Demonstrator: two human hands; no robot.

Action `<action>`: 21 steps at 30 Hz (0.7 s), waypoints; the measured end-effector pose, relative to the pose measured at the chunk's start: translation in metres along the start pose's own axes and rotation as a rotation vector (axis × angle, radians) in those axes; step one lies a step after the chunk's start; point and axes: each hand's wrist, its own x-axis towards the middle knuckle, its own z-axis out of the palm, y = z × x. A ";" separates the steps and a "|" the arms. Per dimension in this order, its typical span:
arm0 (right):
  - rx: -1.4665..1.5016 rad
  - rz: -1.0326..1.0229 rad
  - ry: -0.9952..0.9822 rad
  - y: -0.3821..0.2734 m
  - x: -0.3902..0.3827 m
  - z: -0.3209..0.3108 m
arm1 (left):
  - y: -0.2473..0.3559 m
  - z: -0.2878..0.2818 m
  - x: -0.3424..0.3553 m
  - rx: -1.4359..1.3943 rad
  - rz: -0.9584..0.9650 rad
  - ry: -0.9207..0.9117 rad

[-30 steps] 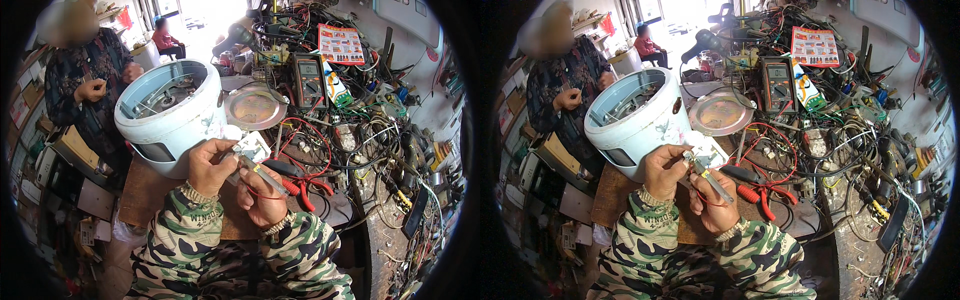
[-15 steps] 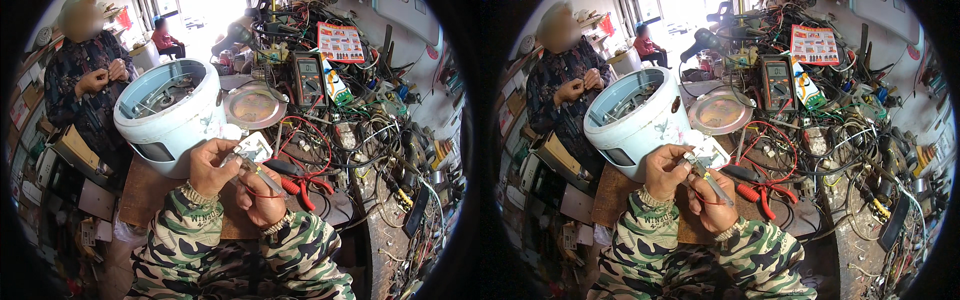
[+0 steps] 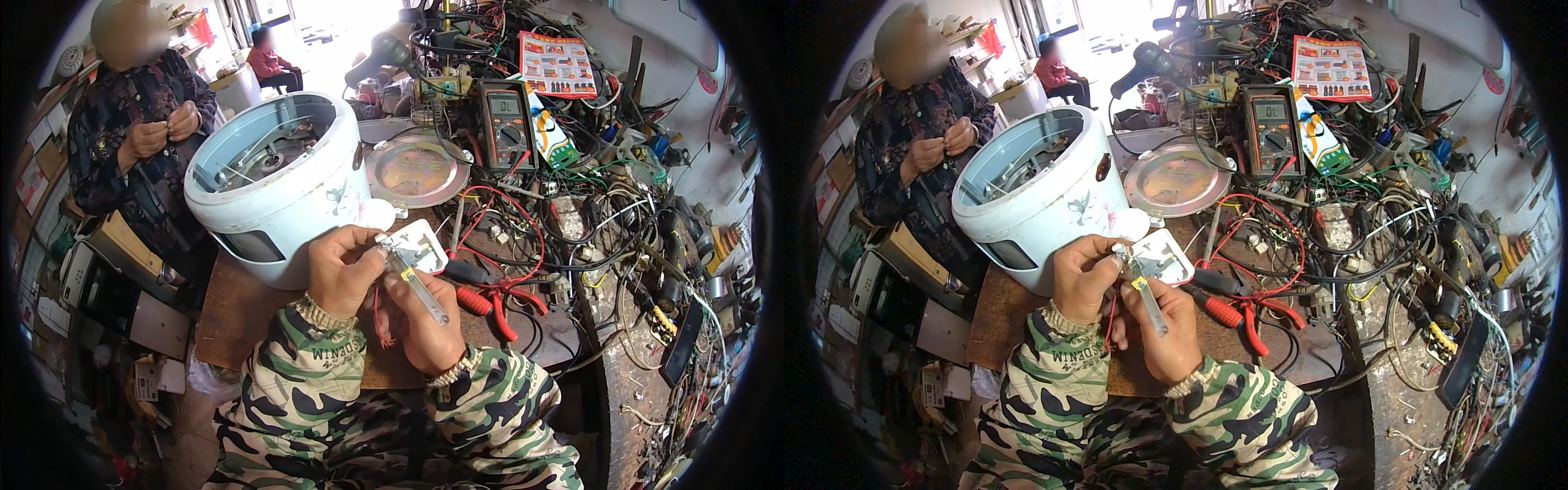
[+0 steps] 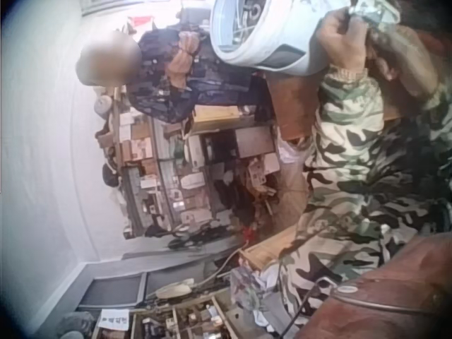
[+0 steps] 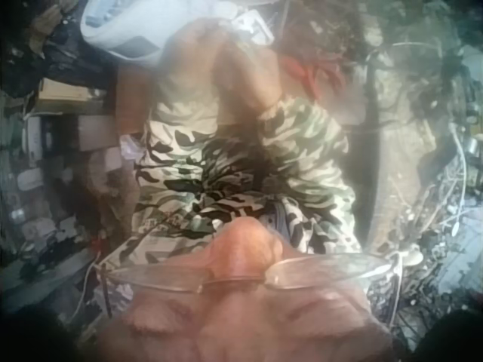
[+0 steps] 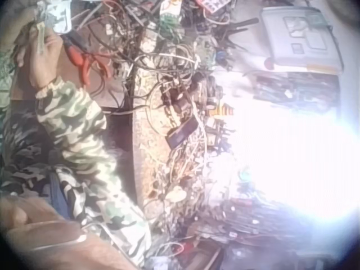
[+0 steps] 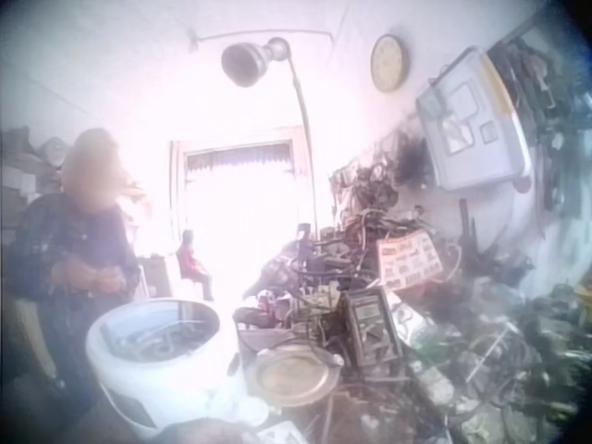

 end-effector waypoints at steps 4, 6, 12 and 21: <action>-0.513 0.146 -0.259 -0.032 -0.028 -0.014 | -0.009 -0.012 0.001 -0.076 0.108 0.022; -1.029 -0.043 -0.436 -0.079 -0.043 -0.019 | -0.001 -0.011 -0.001 -0.024 0.090 0.022; -0.952 -0.160 -0.374 -0.131 0.038 -0.012 | 0.001 -0.009 0.000 -0.043 0.060 0.001; -0.676 -0.192 -0.454 -0.080 0.078 -0.048 | -0.007 -0.006 0.001 0.007 0.046 -0.074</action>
